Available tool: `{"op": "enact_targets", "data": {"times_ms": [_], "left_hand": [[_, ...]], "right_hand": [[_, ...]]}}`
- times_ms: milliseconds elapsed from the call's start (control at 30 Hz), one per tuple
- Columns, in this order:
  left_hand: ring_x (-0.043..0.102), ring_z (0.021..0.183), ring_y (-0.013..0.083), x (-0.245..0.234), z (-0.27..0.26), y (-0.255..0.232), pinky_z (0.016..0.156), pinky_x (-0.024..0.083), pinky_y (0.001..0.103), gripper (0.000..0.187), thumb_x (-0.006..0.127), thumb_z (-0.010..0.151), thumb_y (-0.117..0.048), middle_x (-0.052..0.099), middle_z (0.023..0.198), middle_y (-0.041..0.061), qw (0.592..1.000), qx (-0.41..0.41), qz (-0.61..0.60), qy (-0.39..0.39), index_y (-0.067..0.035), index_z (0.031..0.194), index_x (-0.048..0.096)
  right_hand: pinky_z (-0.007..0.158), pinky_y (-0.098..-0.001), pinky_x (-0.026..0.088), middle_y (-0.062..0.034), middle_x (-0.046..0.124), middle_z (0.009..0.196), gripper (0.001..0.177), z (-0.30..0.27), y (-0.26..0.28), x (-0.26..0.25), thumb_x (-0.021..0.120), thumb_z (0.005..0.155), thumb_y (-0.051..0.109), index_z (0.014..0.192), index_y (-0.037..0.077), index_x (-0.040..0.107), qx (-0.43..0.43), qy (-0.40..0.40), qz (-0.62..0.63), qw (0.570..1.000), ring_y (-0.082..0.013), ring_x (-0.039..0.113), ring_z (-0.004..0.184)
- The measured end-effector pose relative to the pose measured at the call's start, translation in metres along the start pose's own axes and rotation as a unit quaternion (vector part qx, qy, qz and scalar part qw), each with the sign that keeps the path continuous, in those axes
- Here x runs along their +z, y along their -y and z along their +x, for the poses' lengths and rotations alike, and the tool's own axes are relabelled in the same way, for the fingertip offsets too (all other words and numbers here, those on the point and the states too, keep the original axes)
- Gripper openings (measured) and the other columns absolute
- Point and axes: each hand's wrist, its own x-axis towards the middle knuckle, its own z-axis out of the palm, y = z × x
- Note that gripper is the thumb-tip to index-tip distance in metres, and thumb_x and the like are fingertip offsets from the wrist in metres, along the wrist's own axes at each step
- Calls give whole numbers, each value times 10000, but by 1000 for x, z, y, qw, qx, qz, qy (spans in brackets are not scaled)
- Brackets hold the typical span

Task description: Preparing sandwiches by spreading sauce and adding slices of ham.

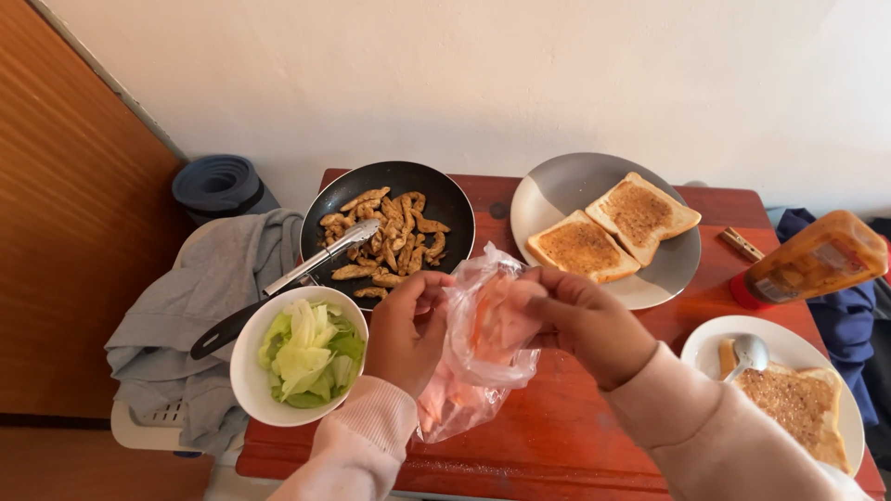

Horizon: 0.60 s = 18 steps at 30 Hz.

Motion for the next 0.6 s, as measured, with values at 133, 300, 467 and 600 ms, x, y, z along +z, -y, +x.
{"op": "enact_targets", "data": {"times_ms": [133,300,467,600], "left_hand": [[691,952,149,0,-9,-19,841,551,273,227,625,946,-41,689,1032,59,993,70,70,-59,-61,1171,645],[631,1130,232,0,-12,-42,936,514,345,493,678,835,-7,622,1244,135,968,200,135,-75,-21,1310,549],[593,1243,225,1,5,-13,1014,470,348,851,806,702,0,593,1362,128,984,151,94,10,-56,1464,433],[749,1030,266,1,13,-3,924,581,329,584,732,833,30,765,1087,136,991,-56,113,52,-138,1377,602]], "right_hand": [[807,-264,560,-2,737,979,226,5,-2,13,644,927,148,1126,50,691,-68,33,-124,989,-68,679,886],[789,-261,556,-19,694,906,193,11,-4,16,659,991,171,1032,-17,679,-116,39,-195,973,-76,652,843],[776,-266,571,2,692,922,180,11,-5,15,669,937,134,1066,8,670,-122,57,-179,975,-74,664,843],[803,-254,554,5,699,964,191,7,0,6,664,950,109,1112,12,686,-111,55,-155,980,-59,643,878]]}}
